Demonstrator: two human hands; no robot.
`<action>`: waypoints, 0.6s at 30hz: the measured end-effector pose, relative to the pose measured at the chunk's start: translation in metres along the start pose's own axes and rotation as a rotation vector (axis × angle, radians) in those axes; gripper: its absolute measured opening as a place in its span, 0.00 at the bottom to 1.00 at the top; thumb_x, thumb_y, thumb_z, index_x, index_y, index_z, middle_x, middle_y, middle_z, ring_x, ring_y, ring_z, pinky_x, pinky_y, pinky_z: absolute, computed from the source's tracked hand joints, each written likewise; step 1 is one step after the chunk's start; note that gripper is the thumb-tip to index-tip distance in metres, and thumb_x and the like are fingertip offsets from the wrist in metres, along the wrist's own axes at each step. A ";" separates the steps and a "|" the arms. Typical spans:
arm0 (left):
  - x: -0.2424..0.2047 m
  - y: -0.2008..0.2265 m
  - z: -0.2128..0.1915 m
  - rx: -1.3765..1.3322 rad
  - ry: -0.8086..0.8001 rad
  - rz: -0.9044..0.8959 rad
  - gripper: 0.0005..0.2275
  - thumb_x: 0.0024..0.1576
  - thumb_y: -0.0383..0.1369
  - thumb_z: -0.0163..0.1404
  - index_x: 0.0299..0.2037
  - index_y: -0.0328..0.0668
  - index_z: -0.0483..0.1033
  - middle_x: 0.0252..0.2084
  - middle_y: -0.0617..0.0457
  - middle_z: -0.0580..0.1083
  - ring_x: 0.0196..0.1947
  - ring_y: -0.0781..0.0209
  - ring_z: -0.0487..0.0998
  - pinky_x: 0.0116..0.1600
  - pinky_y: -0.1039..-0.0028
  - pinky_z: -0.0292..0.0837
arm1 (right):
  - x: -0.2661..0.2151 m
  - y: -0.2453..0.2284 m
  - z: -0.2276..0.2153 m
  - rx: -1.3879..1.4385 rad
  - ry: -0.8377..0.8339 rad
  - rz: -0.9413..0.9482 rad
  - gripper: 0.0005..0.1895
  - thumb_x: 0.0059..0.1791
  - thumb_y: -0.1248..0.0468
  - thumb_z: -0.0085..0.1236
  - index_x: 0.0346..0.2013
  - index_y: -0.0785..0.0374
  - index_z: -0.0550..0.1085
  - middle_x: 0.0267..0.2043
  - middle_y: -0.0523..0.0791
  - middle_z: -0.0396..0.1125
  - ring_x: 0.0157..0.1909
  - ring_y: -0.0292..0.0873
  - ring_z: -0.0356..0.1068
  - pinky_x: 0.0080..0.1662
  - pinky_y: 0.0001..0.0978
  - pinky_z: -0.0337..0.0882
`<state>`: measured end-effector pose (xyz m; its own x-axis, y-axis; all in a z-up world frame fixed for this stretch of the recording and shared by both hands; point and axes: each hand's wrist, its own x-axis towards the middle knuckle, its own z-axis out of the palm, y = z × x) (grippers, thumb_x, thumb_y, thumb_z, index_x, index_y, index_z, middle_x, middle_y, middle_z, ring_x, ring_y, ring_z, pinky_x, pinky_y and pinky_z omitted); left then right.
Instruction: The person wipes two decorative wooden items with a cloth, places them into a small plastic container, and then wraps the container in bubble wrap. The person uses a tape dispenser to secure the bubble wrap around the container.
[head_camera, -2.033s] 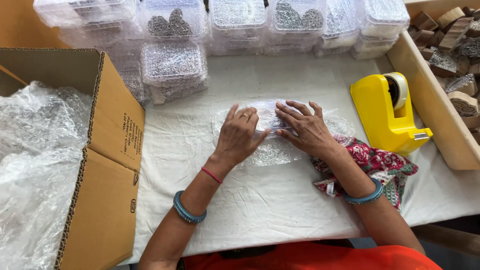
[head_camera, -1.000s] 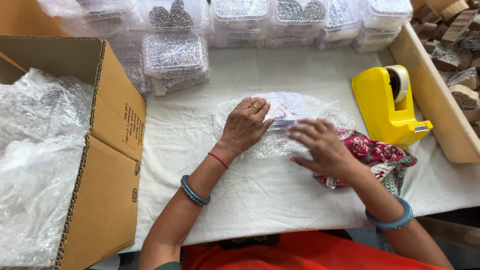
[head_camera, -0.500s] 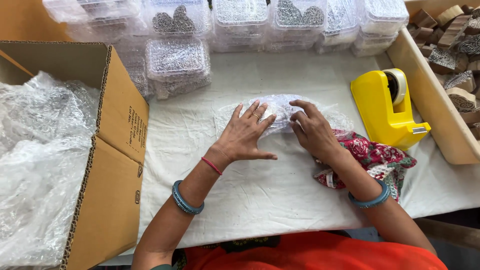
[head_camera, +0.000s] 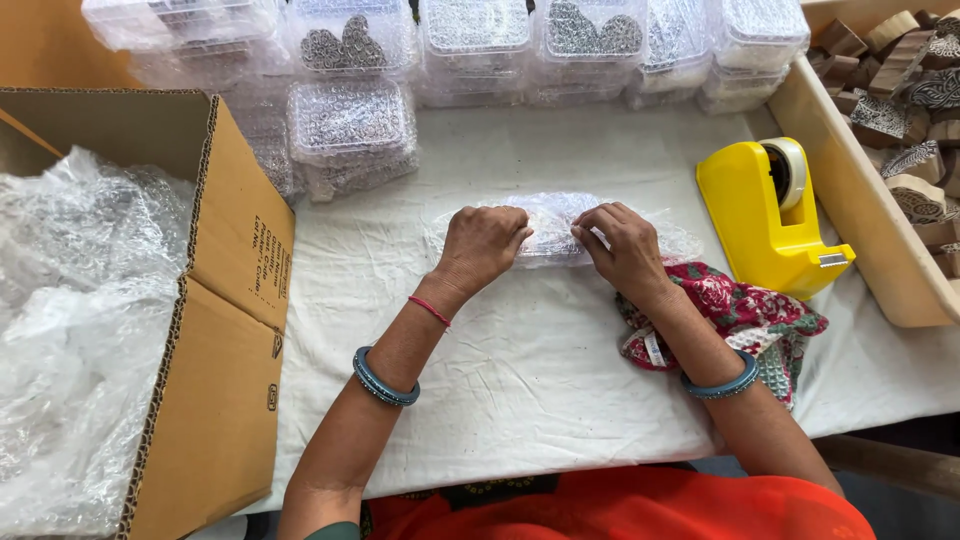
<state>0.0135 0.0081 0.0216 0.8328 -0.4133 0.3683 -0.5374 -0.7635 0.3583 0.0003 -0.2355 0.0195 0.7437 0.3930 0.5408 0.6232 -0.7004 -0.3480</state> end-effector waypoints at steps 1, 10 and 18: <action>0.000 0.000 0.000 -0.005 0.010 0.009 0.10 0.60 0.39 0.57 0.30 0.45 0.77 0.24 0.54 0.76 0.23 0.60 0.78 0.32 0.67 0.75 | 0.000 -0.001 0.000 0.005 -0.017 0.024 0.06 0.54 0.63 0.61 0.36 0.63 0.76 0.40 0.43 0.74 0.44 0.44 0.73 0.45 0.38 0.73; -0.004 0.000 -0.016 -0.163 0.102 -0.023 0.10 0.59 0.41 0.56 0.32 0.47 0.80 0.27 0.56 0.79 0.24 0.61 0.78 0.32 0.67 0.74 | 0.001 0.017 0.005 0.037 -0.070 0.014 0.10 0.52 0.56 0.62 0.40 0.59 0.74 0.55 0.46 0.72 0.59 0.49 0.68 0.59 0.45 0.68; -0.005 0.008 -0.027 -0.122 -0.043 -0.027 0.16 0.59 0.46 0.53 0.49 0.47 0.81 0.46 0.52 0.76 0.46 0.59 0.76 0.47 0.68 0.76 | 0.006 0.005 -0.002 0.124 -0.180 0.043 0.25 0.51 0.53 0.63 0.60 0.56 0.72 0.57 0.49 0.68 0.62 0.52 0.64 0.61 0.46 0.67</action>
<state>0.0013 0.0171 0.0455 0.8505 -0.4169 0.3208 -0.5251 -0.7097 0.4697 0.0072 -0.2375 0.0222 0.7947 0.4718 0.3820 0.6065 -0.6446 -0.4655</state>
